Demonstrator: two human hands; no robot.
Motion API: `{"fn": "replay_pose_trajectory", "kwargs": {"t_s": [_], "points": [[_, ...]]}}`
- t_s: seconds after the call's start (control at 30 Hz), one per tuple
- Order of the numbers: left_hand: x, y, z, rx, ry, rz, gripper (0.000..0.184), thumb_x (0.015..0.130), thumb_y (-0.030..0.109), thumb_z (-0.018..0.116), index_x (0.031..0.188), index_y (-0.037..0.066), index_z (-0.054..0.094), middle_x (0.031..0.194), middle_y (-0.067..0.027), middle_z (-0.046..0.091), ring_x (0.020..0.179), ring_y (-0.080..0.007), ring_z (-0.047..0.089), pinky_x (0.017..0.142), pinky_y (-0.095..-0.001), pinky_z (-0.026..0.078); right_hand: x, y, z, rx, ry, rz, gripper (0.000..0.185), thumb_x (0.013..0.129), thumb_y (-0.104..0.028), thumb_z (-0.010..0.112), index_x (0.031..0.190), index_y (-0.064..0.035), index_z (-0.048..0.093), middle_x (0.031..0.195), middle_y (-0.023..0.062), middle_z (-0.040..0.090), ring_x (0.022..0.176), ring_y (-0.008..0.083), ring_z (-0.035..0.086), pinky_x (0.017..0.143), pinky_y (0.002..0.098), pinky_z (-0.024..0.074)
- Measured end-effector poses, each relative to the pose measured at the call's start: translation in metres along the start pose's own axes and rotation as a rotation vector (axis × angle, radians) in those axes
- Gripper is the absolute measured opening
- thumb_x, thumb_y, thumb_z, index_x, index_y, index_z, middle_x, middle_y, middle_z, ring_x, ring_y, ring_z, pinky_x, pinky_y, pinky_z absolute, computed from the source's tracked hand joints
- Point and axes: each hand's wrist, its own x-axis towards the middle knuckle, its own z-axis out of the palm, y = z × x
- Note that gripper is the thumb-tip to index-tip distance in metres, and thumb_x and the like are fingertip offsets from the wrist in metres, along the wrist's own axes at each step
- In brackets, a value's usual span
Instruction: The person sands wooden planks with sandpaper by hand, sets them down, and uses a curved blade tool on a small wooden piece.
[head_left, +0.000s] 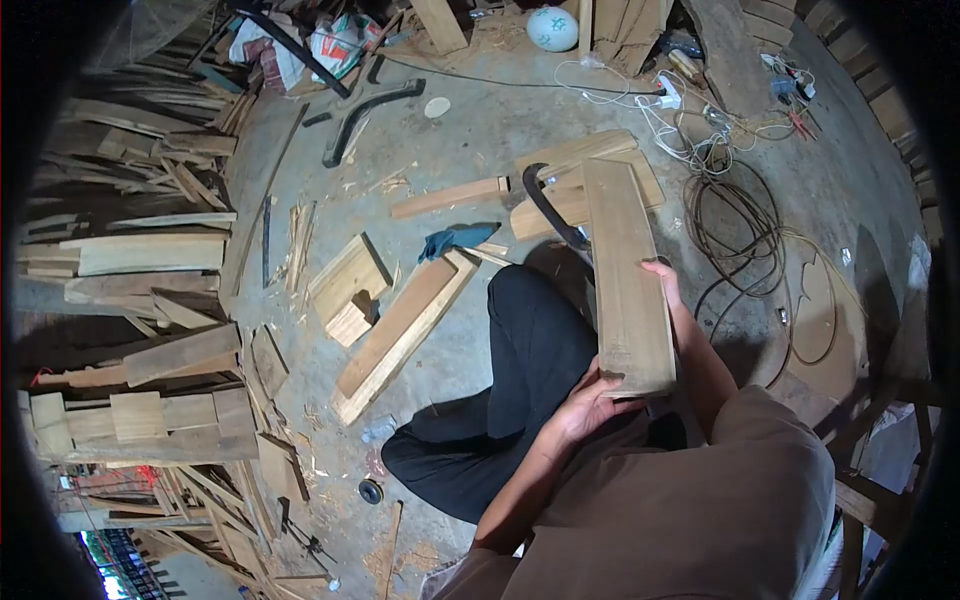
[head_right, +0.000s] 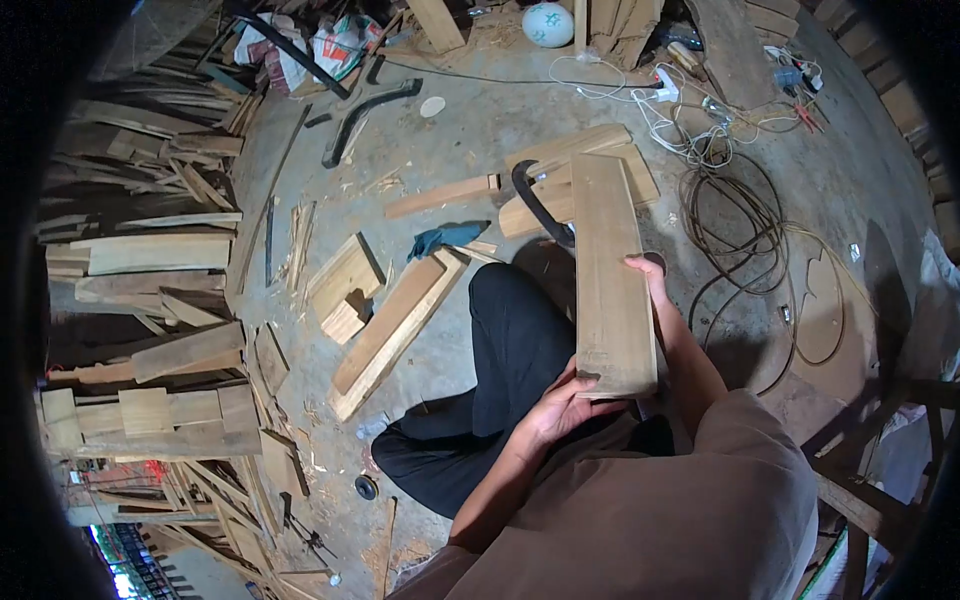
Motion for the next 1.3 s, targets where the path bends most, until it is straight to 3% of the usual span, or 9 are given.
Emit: {"fn": "replay_pose_trajectory", "kwargs": {"t_s": [0.17, 0.27, 0.47, 0.67, 0.7, 0.83, 1.0, 1.17, 1.3], "points": [[0.027, -0.002, 0.0, -0.1, 0.068, 0.007, 0.076, 0.086, 0.002, 0.059, 0.152, 0.011, 0.021, 0.15, -0.019, 0.036, 0.138, -0.0416, 0.041, 0.112, -0.0623, 0.037, 0.021, -0.009, -0.018, -0.025, -0.046, -0.01, 0.054, 0.088, -0.04, 0.056, 0.12, 0.0015, 0.063, 0.11, 0.0184, 0.069, 0.095, 0.0317, 0.066, 0.088, 0.044, 0.0507], [0.044, -0.007, 0.0, -0.118, 0.062, 0.026, 0.078, 0.085, 0.001, 0.058, 0.152, 0.012, 0.02, 0.151, -0.0186, 0.034, 0.138, -0.0421, 0.04, 0.113, -0.0634, 0.034, 0.02, -0.017, -0.001, 0.062, 0.081, -0.056, 0.066, 0.092, -0.056, 0.051, 0.125, 0.0002, 0.062, 0.115, 0.0165, 0.069, 0.099, 0.0307, 0.065, 0.09, 0.0442, 0.05], [0.087, -0.009, 0.002, -0.075, -0.029, 0.097, 0.066, 0.089, 0.003, 0.053, 0.149, 0.009, 0.027, 0.149, -0.0166, 0.039, 0.137, -0.0388, 0.042, 0.113, -0.0618, 0.036, -0.057, 0.0, -0.016, 0.388, -0.124, -0.058, 0.086, 0.091, -0.074, 0.041, 0.137, -0.002, 0.055, 0.127, 0.0169, 0.064, 0.113, 0.0302, 0.063, 0.1, 0.0443, 0.0477], [0.129, -0.019, -0.009, -0.091, -0.035, 0.131, 0.049, 0.094, 0.005, 0.05, 0.141, 0.007, 0.039, 0.144, -0.0145, 0.047, 0.134, -0.0346, 0.048, 0.112, -0.0582, 0.038, -0.117, 0.053, 0.013, 0.364, 0.127, -0.487, 0.08, 0.097, -0.065, 0.036, 0.144, -0.0005, 0.043, 0.137, 0.0179, 0.056, 0.12, 0.034, 0.058, 0.105, 0.048, 0.0441], [0.132, -0.02, -0.012, -0.056, -0.027, 0.13, 0.043, 0.096, 0.011, 0.053, 0.137, 0.007, 0.042, 0.144, -0.0139, 0.048, 0.131, -0.033, 0.05, 0.11, -0.0562, 0.04, -0.113, 0.061, 0.017, 0.245, 0.17, -0.645, 0.066, 0.1, -0.052, 0.043, 0.139, 0.0003, 0.046, 0.13, 0.0167, 0.061, 0.116, 0.0319, 0.061, 0.101, 0.0459, 0.047], [0.131, -0.015, -0.02, 0.096, 0.11, 0.101, 0.054, 0.098, 0.026, 0.057, 0.145, 0.007, 0.038, 0.148, -0.0112, 0.044, 0.133, -0.0299, 0.047, 0.109, -0.0547, 0.04, -0.095, 0.058, 0.013, 0.136, 0.34, -0.577, 0.045, 0.096, -0.027, 0.062, 0.13, -0.0015, 0.052, 0.122, 0.0125, 0.066, 0.104, 0.0255, 0.067, 0.092, 0.0395, 0.0531], [0.044, 0.017, 0.011, 0.291, 0.073, 0.123, 0.071, 0.098, 0.042, 0.056, 0.154, 0.009, 0.028, 0.154, -0.0113, 0.035, 0.139, -0.0319, 0.039, 0.11, -0.0556, 0.037, -0.047, 0.02, -0.034, 0.258, 0.235, -0.426, 0.045, 0.096, -0.028, 0.065, 0.132, -0.0034, 0.053, 0.125, 0.0137, 0.064, 0.111, 0.0255, 0.065, 0.095, 0.0427, 0.053], [-0.064, 0.082, 0.015, 0.445, 0.169, 0.443, 0.064, 0.096, 0.051, 0.054, 0.142, 0.008, 0.047, 0.149, -0.014, 0.042, 0.129, -0.0375, 0.051, 0.103, -0.0554, 0.044, 0.038, -0.032, -0.099, 0.145, 0.356, -0.353, 0.05, 0.094, -0.03, 0.067, 0.133, -0.0028, 0.052, 0.129, 0.0129, 0.063, 0.116, 0.0265, 0.064, 0.095, 0.043, 0.0545], [-0.135, 0.099, -0.043, 0.405, 0.53, 0.7, 0.059, 0.098, 0.054, 0.044, 0.135, 0.008, 0.054, 0.137, -0.0162, 0.054, 0.121, -0.0366, 0.056, 0.098, -0.0545, 0.047, 0.079, -0.086, -0.13, -0.025, 0.44, -0.361, 0.052, 0.093, -0.037, 0.069, 0.13, -0.004, 0.053, 0.114, 0.0104, 0.066, 0.085, 0.0246, 0.067, 0.085, 0.0439, 0.0583]]}}
